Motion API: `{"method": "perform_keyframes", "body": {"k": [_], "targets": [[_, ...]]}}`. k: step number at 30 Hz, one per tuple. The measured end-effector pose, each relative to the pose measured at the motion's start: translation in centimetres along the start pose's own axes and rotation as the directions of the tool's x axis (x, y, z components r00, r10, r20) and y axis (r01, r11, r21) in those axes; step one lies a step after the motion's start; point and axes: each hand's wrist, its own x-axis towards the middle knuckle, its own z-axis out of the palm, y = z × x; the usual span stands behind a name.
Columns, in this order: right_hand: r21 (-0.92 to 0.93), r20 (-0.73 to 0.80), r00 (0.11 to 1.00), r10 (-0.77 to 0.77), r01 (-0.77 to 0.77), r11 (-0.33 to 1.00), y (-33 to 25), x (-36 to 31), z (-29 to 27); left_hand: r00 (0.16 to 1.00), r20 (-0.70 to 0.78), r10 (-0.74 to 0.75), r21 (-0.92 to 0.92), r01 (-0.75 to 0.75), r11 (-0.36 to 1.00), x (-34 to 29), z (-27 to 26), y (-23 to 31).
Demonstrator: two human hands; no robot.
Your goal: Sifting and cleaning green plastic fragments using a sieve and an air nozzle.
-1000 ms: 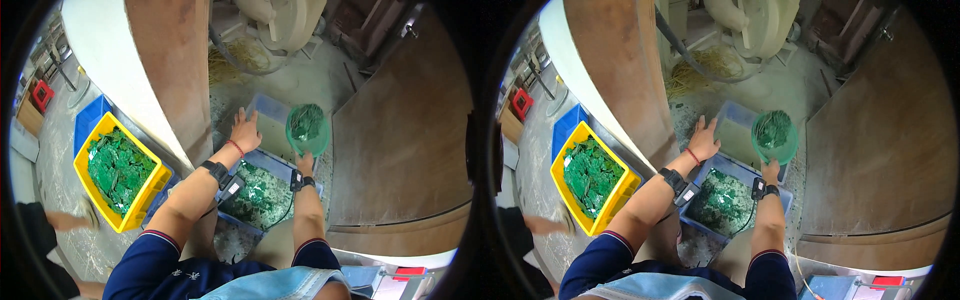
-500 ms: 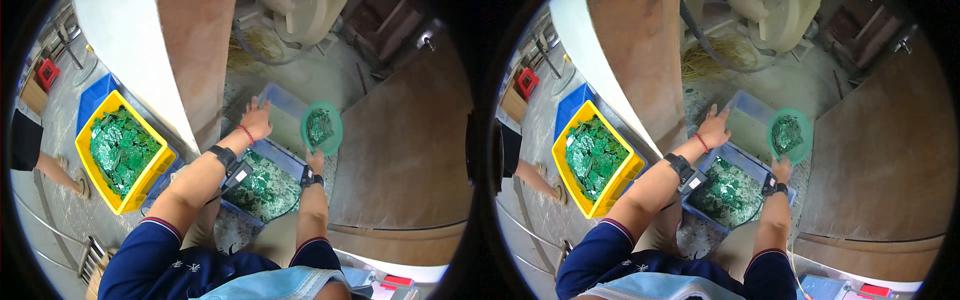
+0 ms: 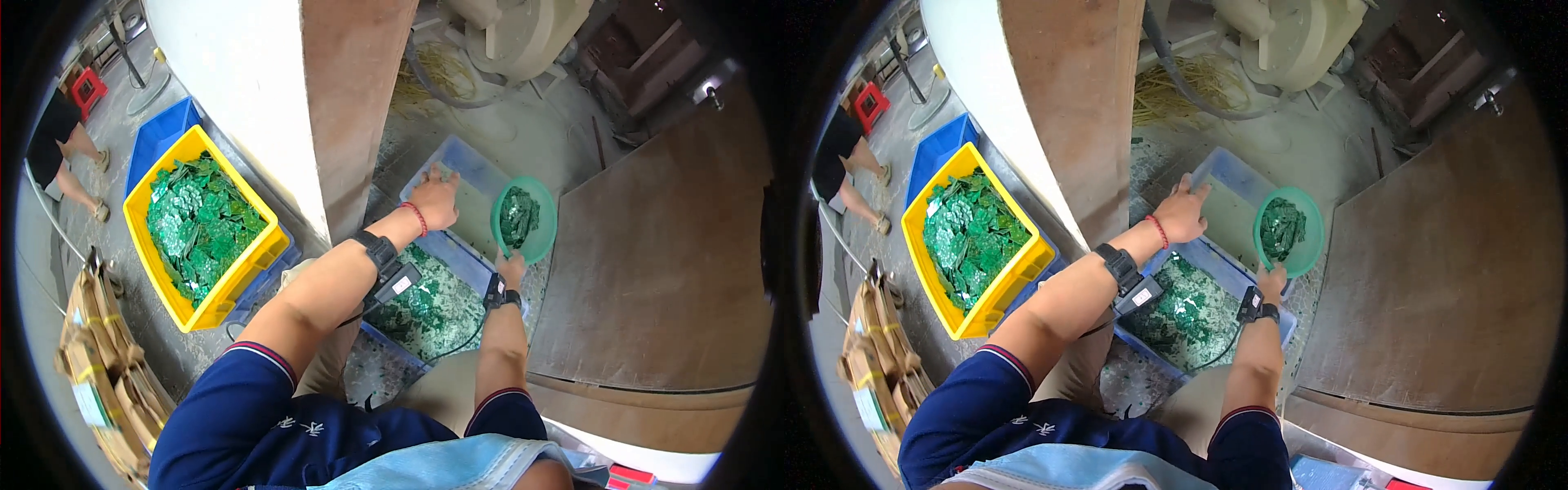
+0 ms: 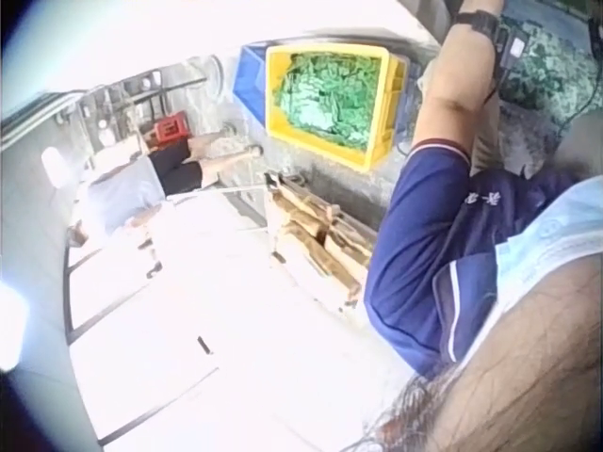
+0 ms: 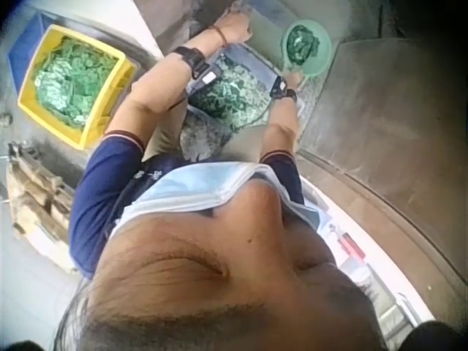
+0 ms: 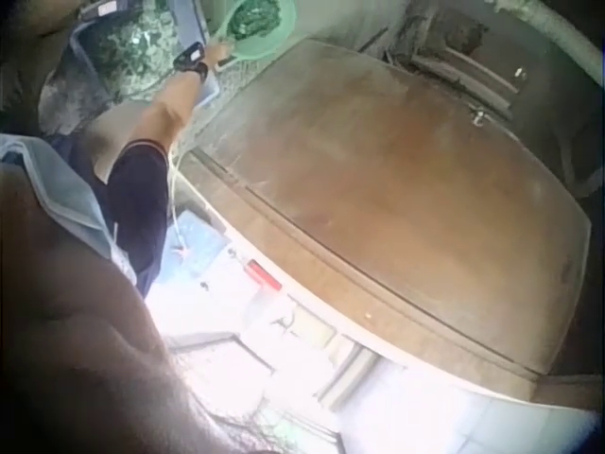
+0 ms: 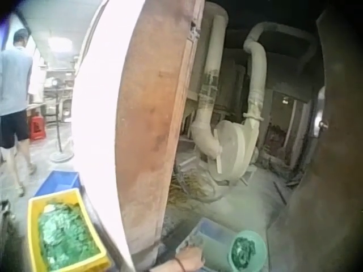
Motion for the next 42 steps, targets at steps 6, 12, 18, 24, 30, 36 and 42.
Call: {"method": "perform_keyframes", "body": {"k": [6, 12, 18, 24, 30, 36, 42], "targets": [[0.009, 0.002, 0.995, -0.097, 0.097, 0.995, 1.0, -0.1, 0.9, 0.998, -0.03, 0.052, 0.02, -0.051, 0.998, 0.2, 0.2, -0.4], [-0.133, 0.059, 0.992, -0.108, 0.115, 0.984, 0.9, -0.3, -0.3, 0.999, 0.006, 0.049, -0.074, -0.049, 0.996, 0.1, 0.1, -0.5], [-0.082, 0.097, 0.995, 0.029, -0.021, 0.996, 0.4, 0.2, -0.6, 0.996, 0.061, 0.067, 0.02, -0.068, 0.997, -0.2, -0.6, -0.6], [0.009, 0.107, 0.994, 0.021, -0.022, 1.0, 1.1, -0.2, -0.7, 1.0, 0.014, 0.016, 0.011, -0.016, 1.0, -0.6, -0.9, -0.8], [-0.041, 0.072, 0.997, -0.021, 0.024, 0.999, 2.2, 0.5, -0.4, 0.996, 0.056, 0.073, 0.059, -0.076, 0.995, -0.1, -0.5, -1.1], [0.452, -0.037, 0.989, 0.144, -0.112, 0.885, 2.5, 4.0, 0.5, 0.993, 0.021, 0.119, 0.027, -0.12, 0.992, 0.1, -0.4, -1.4], [0.138, 0.145, 0.983, 0.113, -0.133, 0.982, -1.9, 0.2, -1.3, 0.997, 0.043, 0.06, 0.089, -0.064, 0.994, 0.0, -0.2, -1.7]]}}
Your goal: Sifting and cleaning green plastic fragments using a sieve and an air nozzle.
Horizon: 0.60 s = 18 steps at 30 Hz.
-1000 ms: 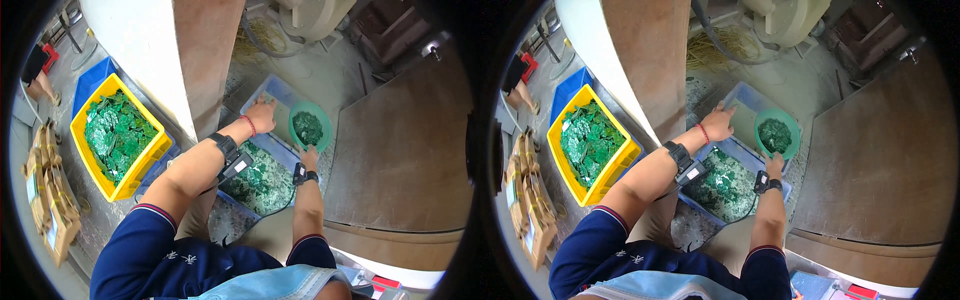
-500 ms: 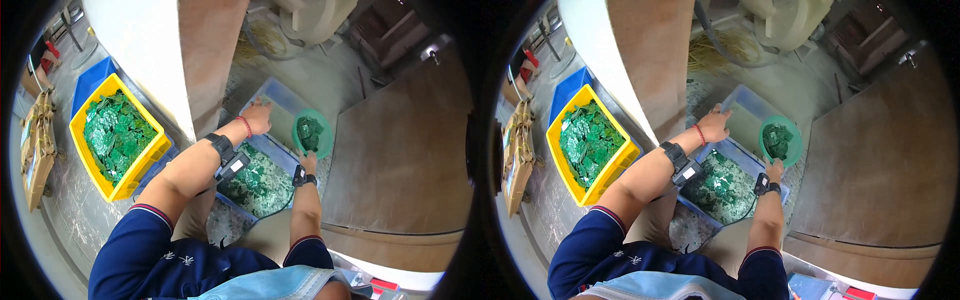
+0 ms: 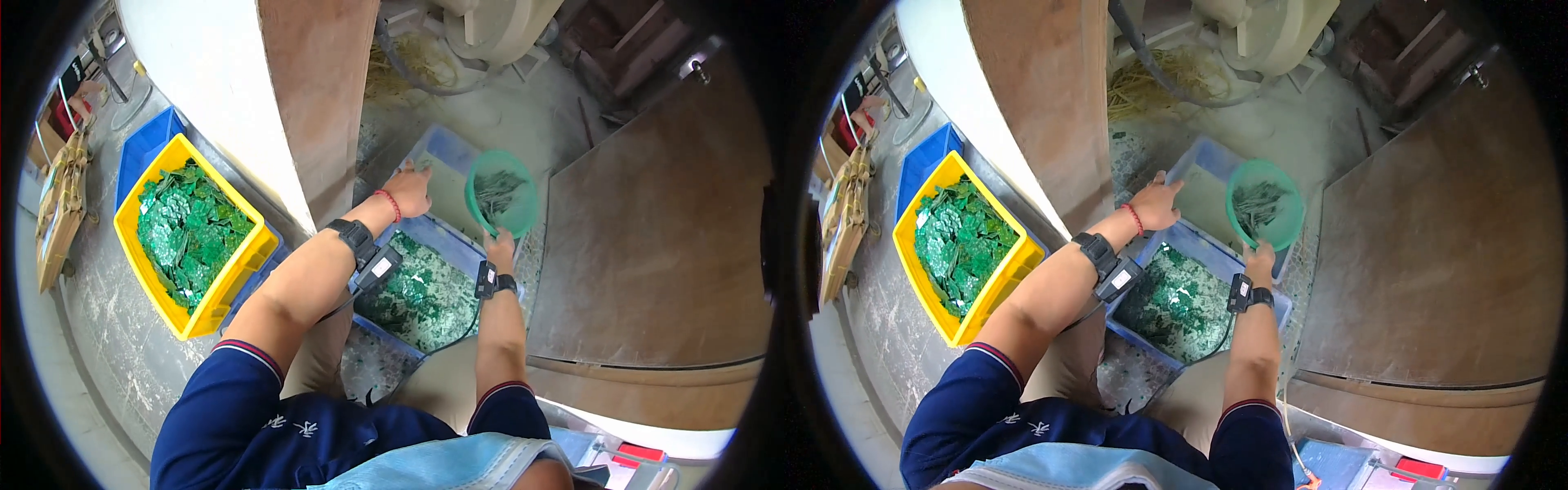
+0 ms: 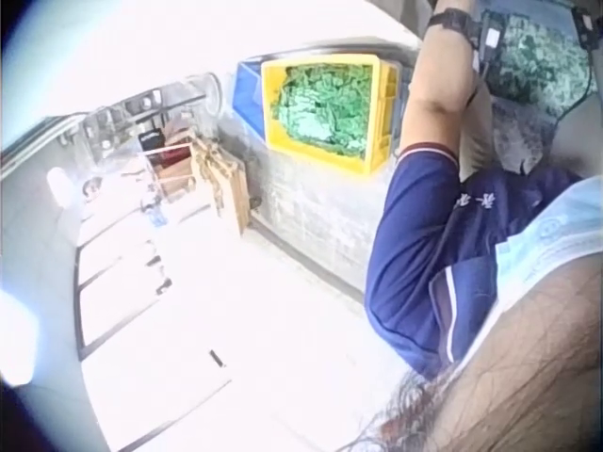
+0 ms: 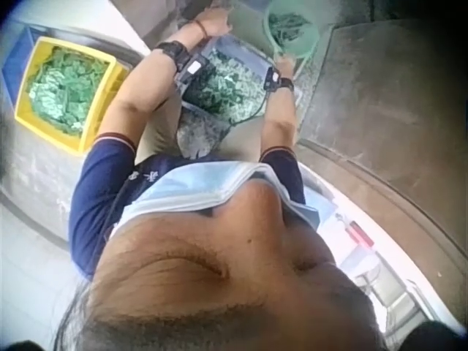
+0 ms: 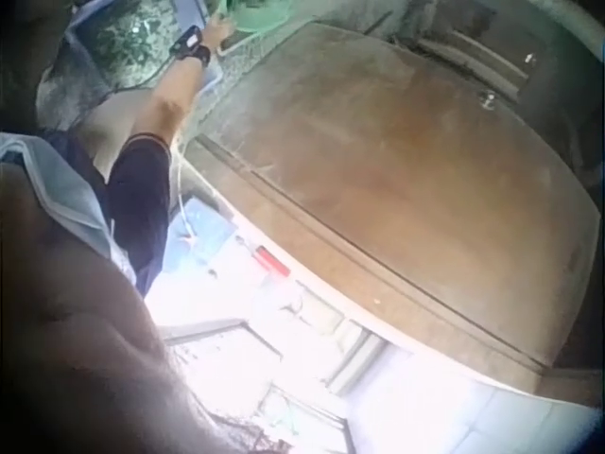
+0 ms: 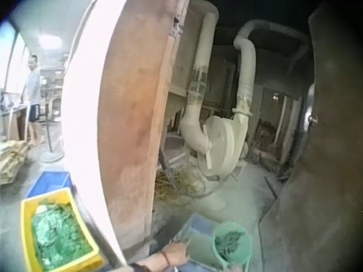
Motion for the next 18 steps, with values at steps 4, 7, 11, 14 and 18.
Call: {"method": "perform_keyframes", "body": {"k": [4, 7, 11, 14, 18], "targets": [[0.127, 0.094, 0.994, 0.054, -0.066, 0.99, -1.0, -0.6, 0.4, 0.999, 0.032, 0.001, -0.03, 0.0, 1.0, 0.3, 0.6, -0.3], [0.103, -0.136, 0.989, -0.066, 0.08, 0.991, -0.7, 0.8, 0.2, 1.0, 0.022, 0.016, -0.061, -0.014, 0.998, 0.2, 0.8, -0.6], [0.274, -0.113, 0.993, 0.02, 0.012, 0.962, -1.0, 1.8, -1.2, 0.998, 0.045, 0.037, -0.074, -0.033, 0.997, -0.1, 0.2, -0.4], [-0.198, -0.01, 0.991, -0.133, 0.128, 0.972, -1.8, 0.6, -1.5, 0.999, 0.033, 0.036, -0.038, -0.035, 0.999, -0.1, -0.3, 0.0], [-0.197, 0.152, 0.987, 0.055, -0.024, 0.98, -1.7, 0.2, -0.5, 1.0, -0.008, 0.001, 0.024, -0.001, 1.0, -0.3, 0.0, 0.0]]}}
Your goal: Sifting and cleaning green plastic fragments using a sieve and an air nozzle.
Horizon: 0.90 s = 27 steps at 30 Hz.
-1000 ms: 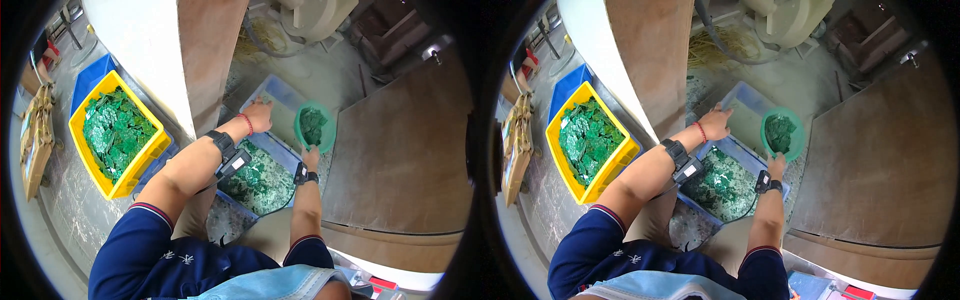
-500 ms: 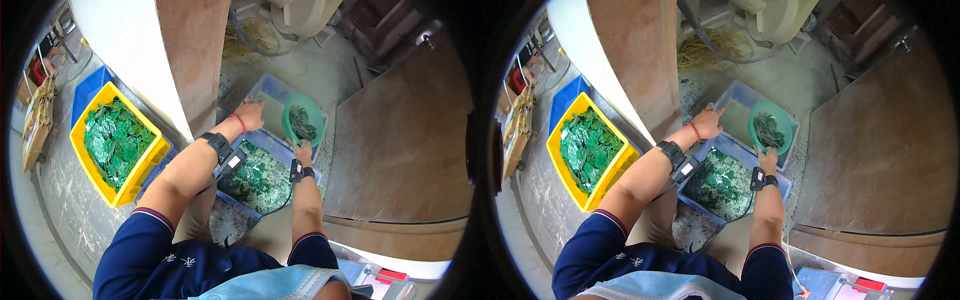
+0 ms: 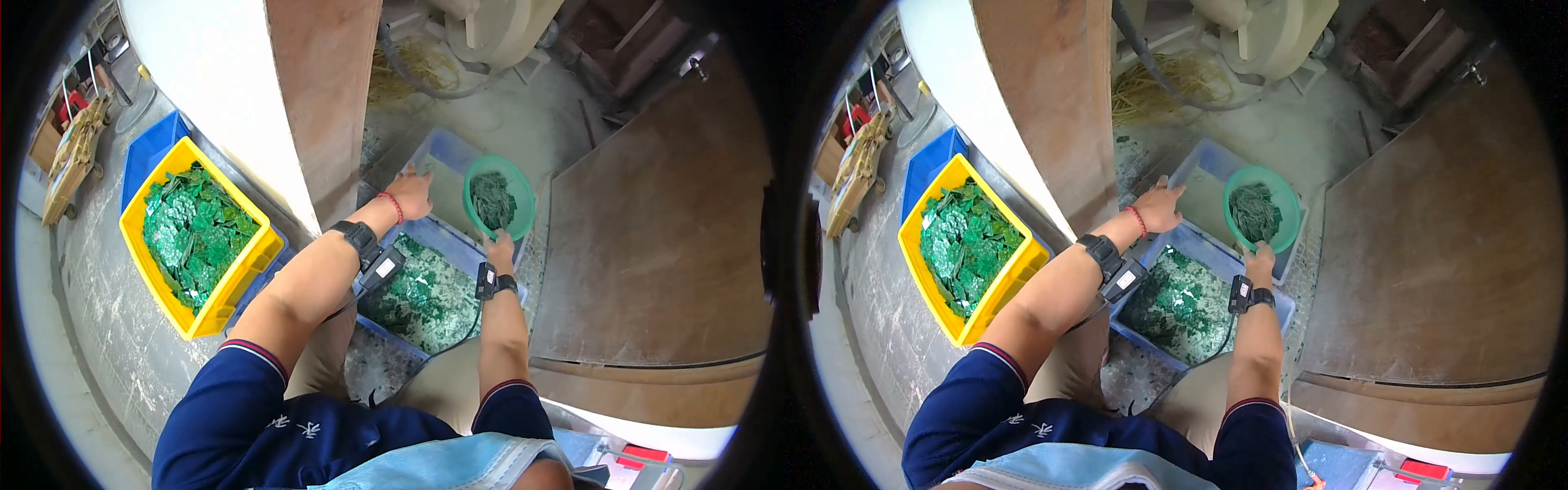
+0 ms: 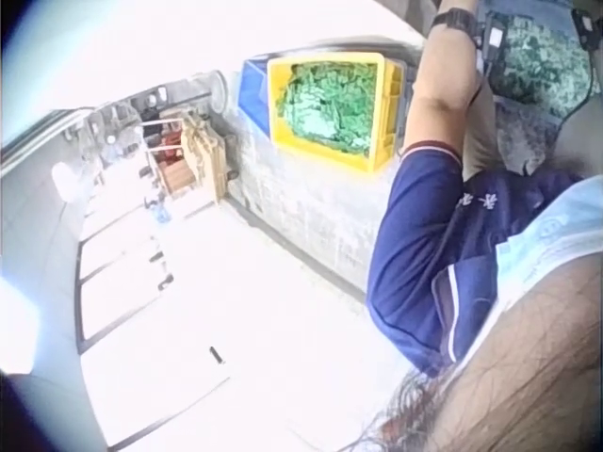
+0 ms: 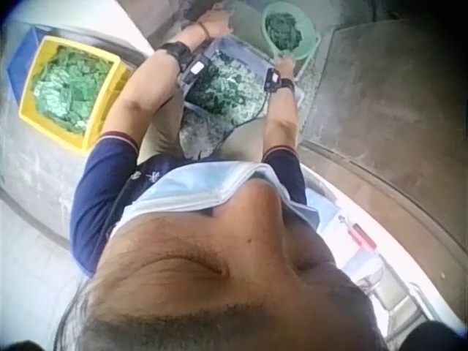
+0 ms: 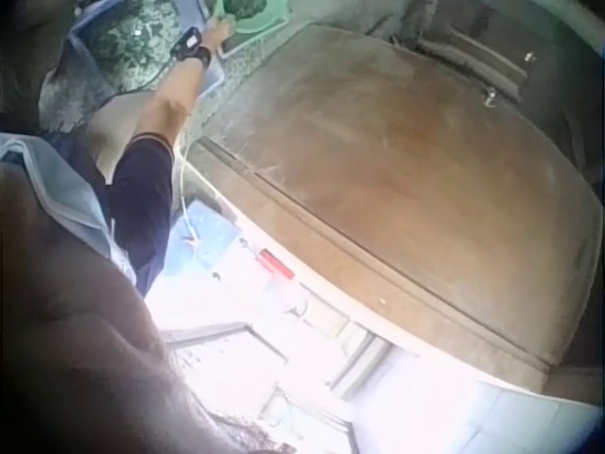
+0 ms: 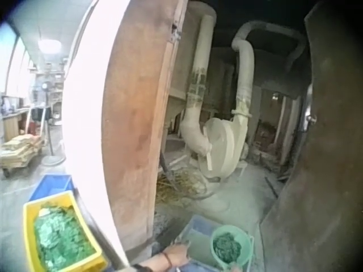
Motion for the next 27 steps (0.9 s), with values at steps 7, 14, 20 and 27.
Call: {"method": "perform_keyframes", "body": {"k": [7, 14, 20, 27], "targets": [[0.524, -0.287, 0.956, -0.062, 0.211, 0.825, 2.9, 2.9, 1.6, 0.995, 0.073, 0.067, -0.092, -0.061, 0.994, 0.6, 0.8, -0.9], [0.084, -0.137, 0.984, -0.115, 0.127, 0.988, 0.9, -0.7, -0.1, 0.997, 0.041, 0.059, -0.042, -0.057, 0.997, 0.1, 0.5, -0.3], [-0.083, -0.021, 0.995, 0.099, -0.101, 0.991, 0.4, -0.4, -0.3, 0.993, 0.117, 0.029, -0.092, -0.018, 0.996, 0.4, 0.9, -0.5], [0.24, -0.247, 0.967, -0.064, 0.125, 0.963, 0.6, 0.7, -0.4, 0.997, 0.005, 0.076, -0.059, -0.075, 0.995, 0.4, 1.1, -0.7]]}}
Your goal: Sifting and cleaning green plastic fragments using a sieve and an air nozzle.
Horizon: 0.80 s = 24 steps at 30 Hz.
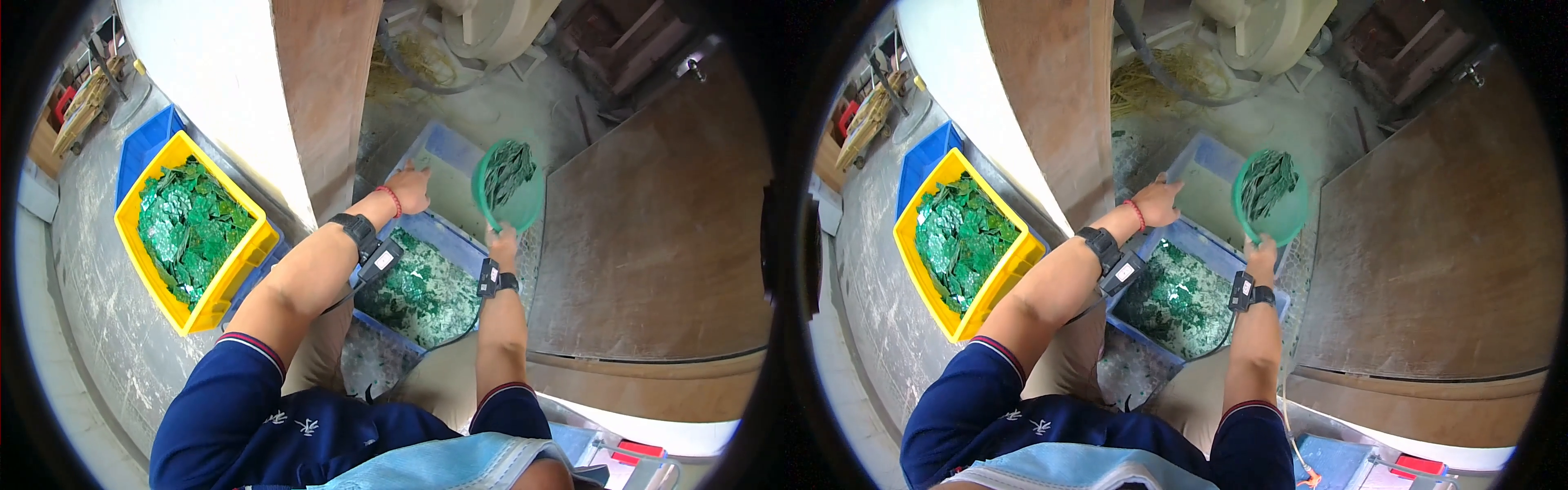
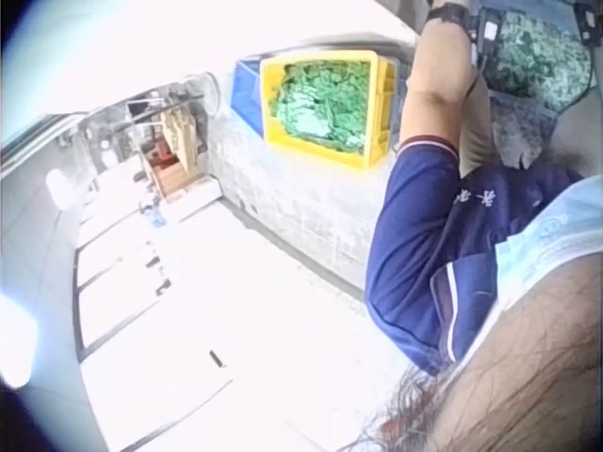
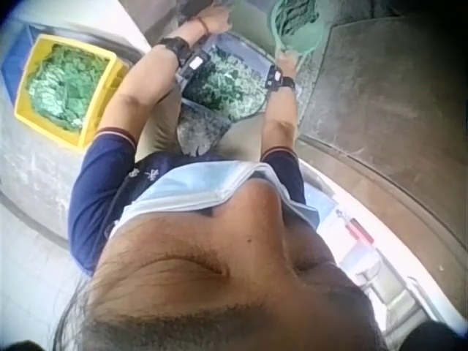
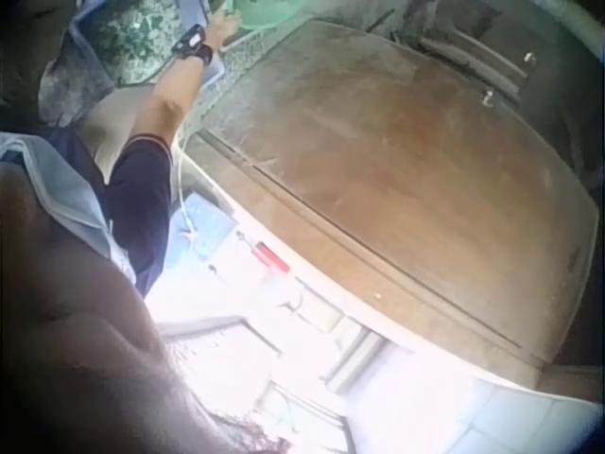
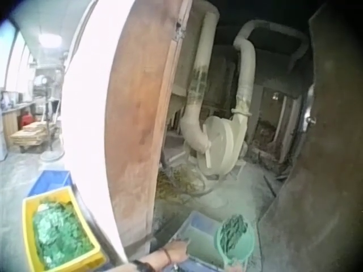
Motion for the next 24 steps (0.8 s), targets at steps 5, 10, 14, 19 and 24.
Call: {"method": "perform_keyframes", "body": {"k": [5, 10, 14, 19, 24], "targets": [[-0.249, 0.137, 0.991, -0.004, 0.039, 0.968, -1.2, -2.1, 0.0, 0.996, 0.075, -0.056, 0.008, 0.056, 0.998, -0.2, 0.1, 0.1], [-0.295, 0.13, 0.986, 0.107, -0.064, 0.953, -0.3, -0.4, 0.3, 0.995, 0.097, -0.007, 0.005, 0.007, 1.0, 0.2, 0.3, -0.3], [0.027, 0.084, 0.991, 0.105, -0.107, 0.994, 0.0, 1.1, -0.4, 0.995, 0.094, -0.009, -0.017, 0.011, 1.0, 0.1, 0.1, -0.2], [-0.267, 0.145, 0.957, 0.251, -0.206, 0.941, -1.7, -0.4, -1.1, 0.997, 0.072, -0.009, 0.004, 0.009, 1.0, -0.4, -0.3, 0.1], [0.421, 0.147, 0.883, 0.446, -0.464, 0.78, -2.9, -0.6, -0.2, 0.999, -0.014, -0.036, -0.039, 0.035, 0.999, -0.4, 0.0, -0.1]]}}
